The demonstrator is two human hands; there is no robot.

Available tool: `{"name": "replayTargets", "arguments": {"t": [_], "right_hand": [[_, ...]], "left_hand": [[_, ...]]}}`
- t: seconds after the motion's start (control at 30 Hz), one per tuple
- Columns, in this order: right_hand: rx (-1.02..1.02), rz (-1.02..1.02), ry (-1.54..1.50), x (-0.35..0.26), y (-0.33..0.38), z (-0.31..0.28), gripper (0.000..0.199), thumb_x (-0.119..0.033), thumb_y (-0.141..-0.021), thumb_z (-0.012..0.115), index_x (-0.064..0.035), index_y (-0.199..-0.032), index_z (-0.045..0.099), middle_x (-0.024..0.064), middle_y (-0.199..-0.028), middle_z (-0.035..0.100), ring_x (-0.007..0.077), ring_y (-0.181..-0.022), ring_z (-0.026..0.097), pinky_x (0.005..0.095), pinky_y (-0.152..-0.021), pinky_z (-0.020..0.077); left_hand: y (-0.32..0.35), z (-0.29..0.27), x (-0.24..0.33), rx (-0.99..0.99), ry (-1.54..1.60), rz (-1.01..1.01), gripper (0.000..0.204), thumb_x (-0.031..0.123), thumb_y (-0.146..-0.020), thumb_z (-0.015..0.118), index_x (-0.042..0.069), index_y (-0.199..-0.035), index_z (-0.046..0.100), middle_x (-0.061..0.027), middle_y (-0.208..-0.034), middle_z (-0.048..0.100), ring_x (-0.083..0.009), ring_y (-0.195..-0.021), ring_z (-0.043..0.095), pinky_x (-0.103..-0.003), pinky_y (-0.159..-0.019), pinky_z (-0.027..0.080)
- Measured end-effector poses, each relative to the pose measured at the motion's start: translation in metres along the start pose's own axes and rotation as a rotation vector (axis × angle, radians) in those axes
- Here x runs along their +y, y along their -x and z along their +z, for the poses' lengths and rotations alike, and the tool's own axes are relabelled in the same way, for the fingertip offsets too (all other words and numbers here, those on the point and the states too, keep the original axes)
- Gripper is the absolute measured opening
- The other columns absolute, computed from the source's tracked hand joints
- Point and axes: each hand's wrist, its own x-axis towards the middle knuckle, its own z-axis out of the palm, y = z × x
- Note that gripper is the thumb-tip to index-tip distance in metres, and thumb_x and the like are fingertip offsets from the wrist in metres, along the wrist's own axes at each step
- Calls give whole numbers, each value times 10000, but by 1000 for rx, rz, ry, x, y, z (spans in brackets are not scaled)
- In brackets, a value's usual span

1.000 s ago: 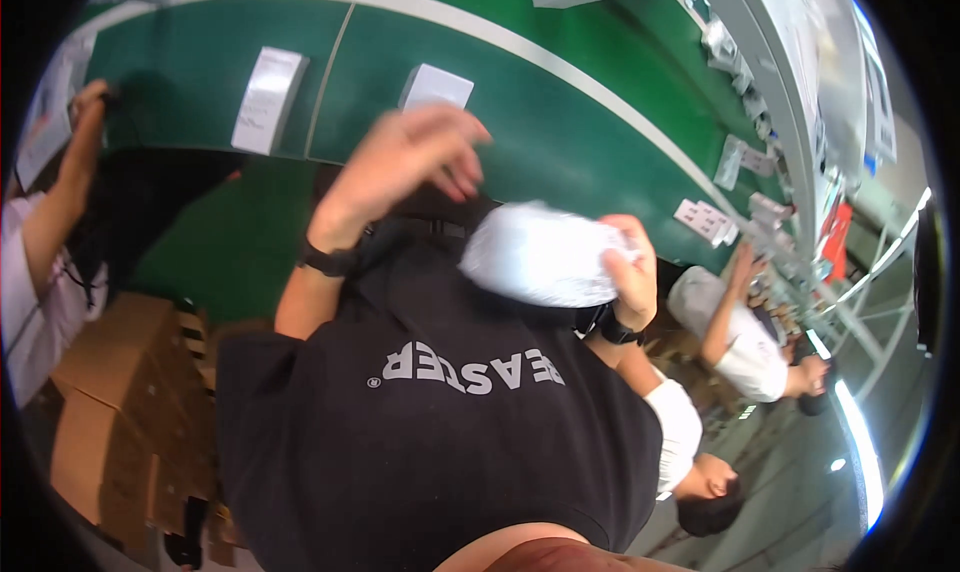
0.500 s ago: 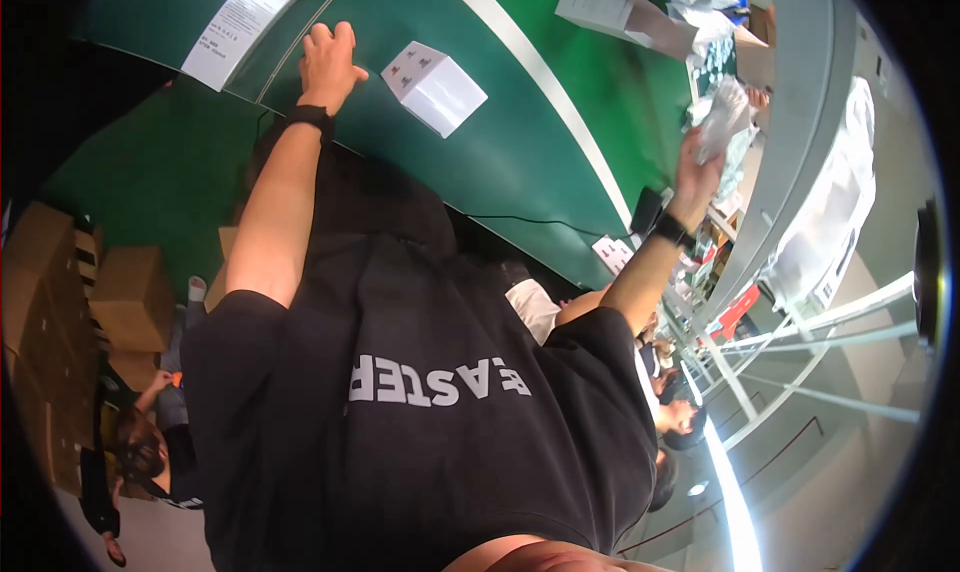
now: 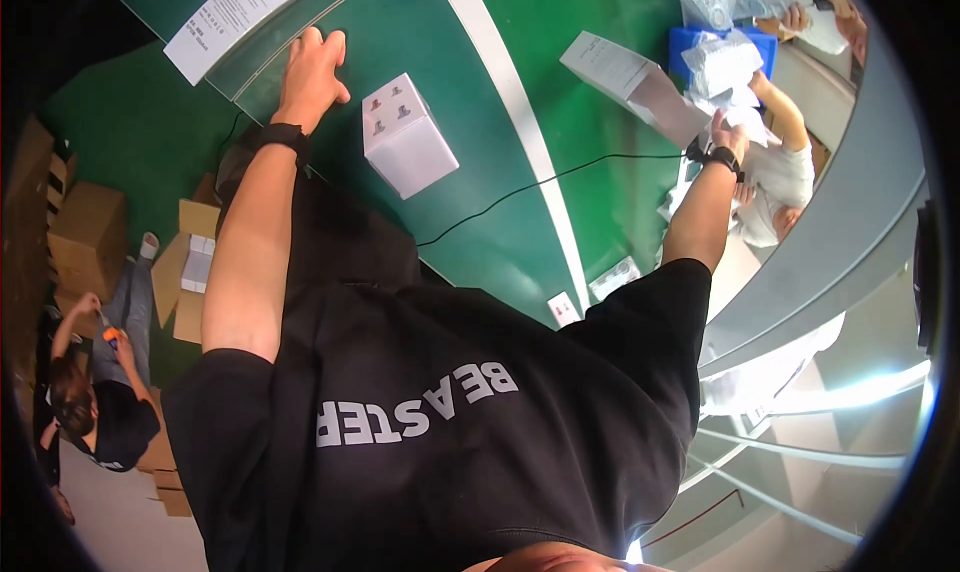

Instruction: The person packs items by placing a thermometer into a bubble wrap bag, inserting it into a box, and closing the lid. After stacking the boxes on the table, they place the stack into a larger cardboard box.

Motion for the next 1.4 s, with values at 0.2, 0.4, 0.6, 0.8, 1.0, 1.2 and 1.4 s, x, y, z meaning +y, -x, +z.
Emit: {"name": "replayTargets", "arguments": {"t": [0.2, 0.4, 0.6, 0.8, 1.0, 1.2, 1.4], "right_hand": [[-60, 24, 687, -1, 22, 33, 659, -483, -868, 613, 17, -1289, 528, 213, -1194, 601, 337, -1005, 623, 442, -887, 512], [100, -47, 1064, -34, 47, -8, 701, -465, -863, 637, 67, -1296, 488, 237, -1271, 554, 361, -1117, 577, 395, -937, 489], [169, -710, 559, -17, 223, 22, 568, -344, -907, 647, 33, -1297, 478, 227, -1237, 528, 310, -1071, 576, 365, -915, 487], [-56, -705, 128, 22, 396, 65, 369, -264, -932, 651, -16, -1173, 523, 108, -1034, 595, 154, -818, 597, 254, -732, 487], [-294, 40, 75, 205, 522, 79, 263, -240, -904, 665, -44, -959, 498, 43, -761, 547, 133, -690, 517, 290, -664, 471], [-746, 50, 197, 214, 599, 60, 385, -228, -843, 745, -33, -1073, 505, 61, -879, 532, 154, -787, 529, 305, -701, 479], [-178, -326, 197, 97, 597, 52, 616, -252, -771, 812, -44, -1260, 500, 137, -1111, 521, 259, -973, 560, 362, -852, 491]], "left_hand": [[7, -4, -7, -15, -23, -77, 455, -65, -528, 755, 67, -829, 442, -126, -925, 486, -368, -966, 513, -435, -771, 484], [-5, 0, 1, -35, 0, -23, 488, -73, -490, 776, 67, -824, 448, -139, -934, 488, -385, -956, 516, -445, -765, 483], [-14, -5, 0, -17, -26, 31, 554, -53, -424, 835, 65, -818, 463, -169, -950, 492, -422, -958, 512, -470, -778, 478], [-2, 1, -10, 6, -53, 106, 592, 7, -398, 890, 70, -813, 473, -180, -953, 497, -427, -945, 513, -484, -787, 469], [-7, 1, -5, -24, -82, 152, 626, 79, -381, 933, 75, -809, 477, -179, -945, 500, -414, -931, 521, -471, -804, 464], [-12, -7, -15, -132, -182, 214, 538, 134, -498, 920, 75, -862, 529, -188, -1002, 522, -414, -950, 528, -464, -818, 462], [-47, -52, -18, -89, -51, 508, 397, 254, -771, 771, 77, -1093, 620, -205, -1160, 579, -423, -1035, 564, -443, -883, 472]]}}
